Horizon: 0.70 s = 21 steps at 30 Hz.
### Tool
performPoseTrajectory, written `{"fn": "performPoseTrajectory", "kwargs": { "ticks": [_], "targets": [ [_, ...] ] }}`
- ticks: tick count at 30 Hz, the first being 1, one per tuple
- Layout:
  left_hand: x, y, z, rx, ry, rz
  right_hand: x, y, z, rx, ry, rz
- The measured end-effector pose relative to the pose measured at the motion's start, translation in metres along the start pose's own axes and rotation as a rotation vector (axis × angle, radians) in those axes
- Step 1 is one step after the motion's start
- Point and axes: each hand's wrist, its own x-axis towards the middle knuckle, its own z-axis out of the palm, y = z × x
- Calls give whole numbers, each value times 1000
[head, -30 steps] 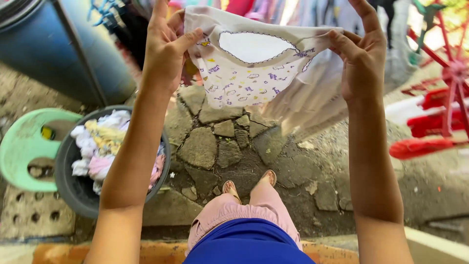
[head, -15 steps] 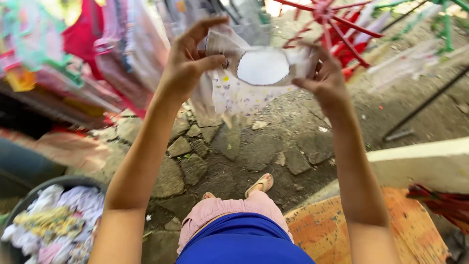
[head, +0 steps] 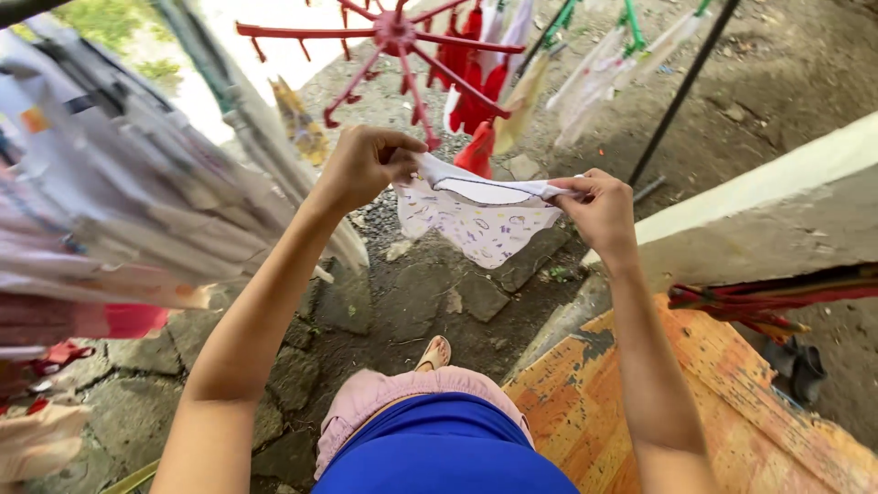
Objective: Hanging various small articles of laundry onto circular and linear drying racks.
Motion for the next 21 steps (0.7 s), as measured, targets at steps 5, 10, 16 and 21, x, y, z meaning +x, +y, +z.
{"fn": "performPoseTrajectory", "kwargs": {
  "ticks": [5, 10, 16, 21],
  "targets": [
    [45, 0, 46, 37, -123, -57, 14, 54, -41, -10, -7, 130],
    [98, -4, 71, 126, -151, 148, 39, 89, -66, 241, -65, 167],
    [180, -13, 87, -114, -315, 56, 66, 138, -87, 432, -19, 231],
    [249, -29, 118, 16, -355, 28, 95, 160, -88, 49, 254, 251]
  ]
}}
